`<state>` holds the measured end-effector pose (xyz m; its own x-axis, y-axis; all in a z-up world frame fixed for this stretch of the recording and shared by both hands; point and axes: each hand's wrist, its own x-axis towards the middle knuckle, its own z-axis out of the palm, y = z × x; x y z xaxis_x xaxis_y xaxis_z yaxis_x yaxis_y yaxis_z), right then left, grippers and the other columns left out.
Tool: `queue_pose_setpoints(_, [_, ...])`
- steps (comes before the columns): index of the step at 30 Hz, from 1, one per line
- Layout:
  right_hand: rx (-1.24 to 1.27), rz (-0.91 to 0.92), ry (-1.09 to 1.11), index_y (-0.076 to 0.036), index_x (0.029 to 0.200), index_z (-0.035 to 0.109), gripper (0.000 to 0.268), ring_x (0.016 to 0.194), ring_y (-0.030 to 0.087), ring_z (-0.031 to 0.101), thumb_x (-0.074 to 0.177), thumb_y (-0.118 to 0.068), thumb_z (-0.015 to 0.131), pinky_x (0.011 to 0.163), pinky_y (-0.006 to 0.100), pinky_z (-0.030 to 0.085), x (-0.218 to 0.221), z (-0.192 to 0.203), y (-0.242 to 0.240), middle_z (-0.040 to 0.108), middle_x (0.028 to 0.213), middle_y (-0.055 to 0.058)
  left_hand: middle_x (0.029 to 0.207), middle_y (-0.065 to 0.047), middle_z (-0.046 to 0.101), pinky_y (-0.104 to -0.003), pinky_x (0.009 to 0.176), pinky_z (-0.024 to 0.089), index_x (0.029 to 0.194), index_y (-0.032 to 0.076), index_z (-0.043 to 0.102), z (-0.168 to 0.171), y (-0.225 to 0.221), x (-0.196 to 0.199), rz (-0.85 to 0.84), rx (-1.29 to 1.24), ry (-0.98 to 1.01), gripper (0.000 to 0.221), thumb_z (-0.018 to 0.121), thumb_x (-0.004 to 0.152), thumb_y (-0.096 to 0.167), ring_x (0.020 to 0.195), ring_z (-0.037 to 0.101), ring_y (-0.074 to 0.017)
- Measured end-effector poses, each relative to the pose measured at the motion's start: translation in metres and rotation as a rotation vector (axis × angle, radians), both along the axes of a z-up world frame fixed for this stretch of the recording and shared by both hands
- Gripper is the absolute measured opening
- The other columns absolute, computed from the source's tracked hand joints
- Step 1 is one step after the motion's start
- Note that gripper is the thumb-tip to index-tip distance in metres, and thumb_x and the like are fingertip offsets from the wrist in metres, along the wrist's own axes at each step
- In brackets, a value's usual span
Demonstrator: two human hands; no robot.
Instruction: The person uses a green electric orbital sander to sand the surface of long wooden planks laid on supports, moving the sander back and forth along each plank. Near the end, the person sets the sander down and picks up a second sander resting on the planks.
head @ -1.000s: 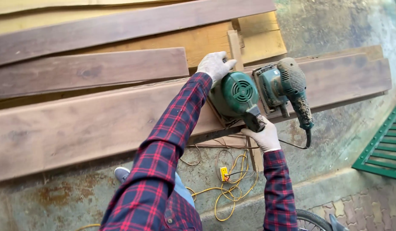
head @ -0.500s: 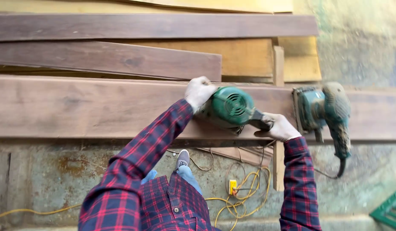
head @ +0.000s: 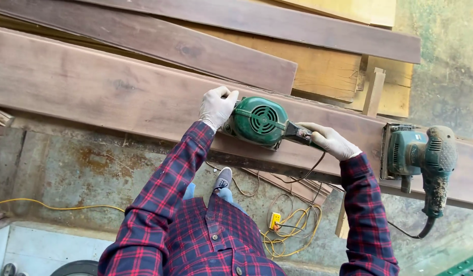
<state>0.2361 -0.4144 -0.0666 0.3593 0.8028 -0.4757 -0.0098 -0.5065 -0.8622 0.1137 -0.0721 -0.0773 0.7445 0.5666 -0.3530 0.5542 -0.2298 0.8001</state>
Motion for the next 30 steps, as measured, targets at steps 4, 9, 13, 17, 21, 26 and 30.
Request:
queue_pose_setpoints(4, [0.059, 0.018, 0.058, -0.002, 0.147, 0.052, 0.061, 0.132, 0.018, 0.054, 0.1, -0.04, 0.048, 0.114, 0.034, 0.037, 0.005, 0.0, -0.004, 0.064, 0.141, 0.009, 0.065, -0.011, 0.071, -0.035, 0.064, 0.053, 0.077, 0.005, 0.075, 0.002, -0.002, 0.0, 0.005, 0.009, -0.018, 0.03, 0.071, 0.087, 0.033, 0.061, 0.067, -0.0215])
queue_pose_setpoints(9, [-0.029, -0.139, -0.011, 0.005, 0.135, 0.064, 0.064, 0.11, 0.017, 0.062, 0.094, -0.044, 0.058, 0.099, 0.033, 0.049, 0.002, -0.018, -0.006, 0.071, 0.122, 0.011, 0.069, -0.014, 0.072, -0.036, 0.063, 0.055, 0.076, 0.004, 0.075, -0.029, -0.009, 0.001, 0.061, 0.07, -0.243, 0.03, 0.071, 0.085, 0.033, 0.061, 0.07, -0.0237])
queue_pose_setpoints(13, [0.021, -0.172, -0.031, 0.004, 0.134, 0.066, 0.059, 0.098, 0.015, 0.063, 0.098, -0.042, 0.059, 0.089, 0.032, 0.052, 0.002, -0.033, -0.011, 0.072, 0.113, 0.009, 0.07, -0.015, 0.072, -0.037, 0.064, 0.055, 0.075, 0.005, 0.076, -0.014, -0.012, 0.004, 0.114, 0.056, -0.198, 0.03, 0.07, 0.085, 0.033, 0.064, 0.071, -0.0265])
queue_pose_setpoints(17, [0.017, -0.202, -0.107, 0.003, 0.13, 0.067, 0.073, 0.099, 0.015, 0.064, 0.095, -0.06, 0.058, 0.09, 0.032, 0.053, -0.002, -0.036, -0.014, 0.071, 0.11, 0.008, 0.069, -0.015, 0.071, -0.038, 0.067, 0.055, 0.073, 0.004, 0.074, -0.012, -0.013, 0.004, 0.116, 0.012, -0.113, 0.034, 0.069, 0.087, 0.035, 0.064, 0.07, -0.0287])
queue_pose_setpoints(21, [0.025, -0.18, -0.093, 0.0, 0.135, 0.065, 0.082, 0.107, 0.013, 0.062, 0.091, -0.069, 0.062, 0.097, 0.031, 0.048, 0.007, -0.039, -0.019, 0.07, 0.116, 0.007, 0.07, -0.013, 0.072, -0.037, 0.067, 0.056, 0.074, 0.007, 0.075, -0.013, -0.016, 0.004, 0.133, 0.027, -0.184, 0.03, 0.069, 0.085, 0.034, 0.065, 0.07, -0.0269])
queue_pose_setpoints(26, [-0.219, -0.038, -0.217, -0.004, 0.132, 0.063, 0.077, 0.103, 0.014, 0.065, 0.066, -0.033, 0.089, 0.094, 0.034, 0.05, -0.015, 0.001, 0.01, 0.073, 0.112, 0.007, 0.07, -0.013, 0.073, -0.038, 0.068, 0.056, 0.073, 0.005, 0.074, -0.006, -0.019, 0.005, 0.097, -0.021, -0.078, 0.034, 0.067, 0.087, 0.035, 0.066, 0.07, -0.0266])
queue_pose_setpoints(30, [-0.32, -0.028, -0.3, -0.005, 0.123, 0.069, 0.059, 0.097, 0.015, 0.065, 0.071, -0.021, 0.091, 0.092, 0.033, 0.053, -0.034, 0.007, 0.01, 0.078, 0.102, 0.011, 0.073, -0.013, 0.074, -0.038, 0.07, 0.056, 0.075, 0.007, 0.075, -0.014, -0.022, 0.009, 0.064, -0.005, -0.087, 0.034, 0.066, 0.086, 0.038, 0.069, 0.071, -0.0265])
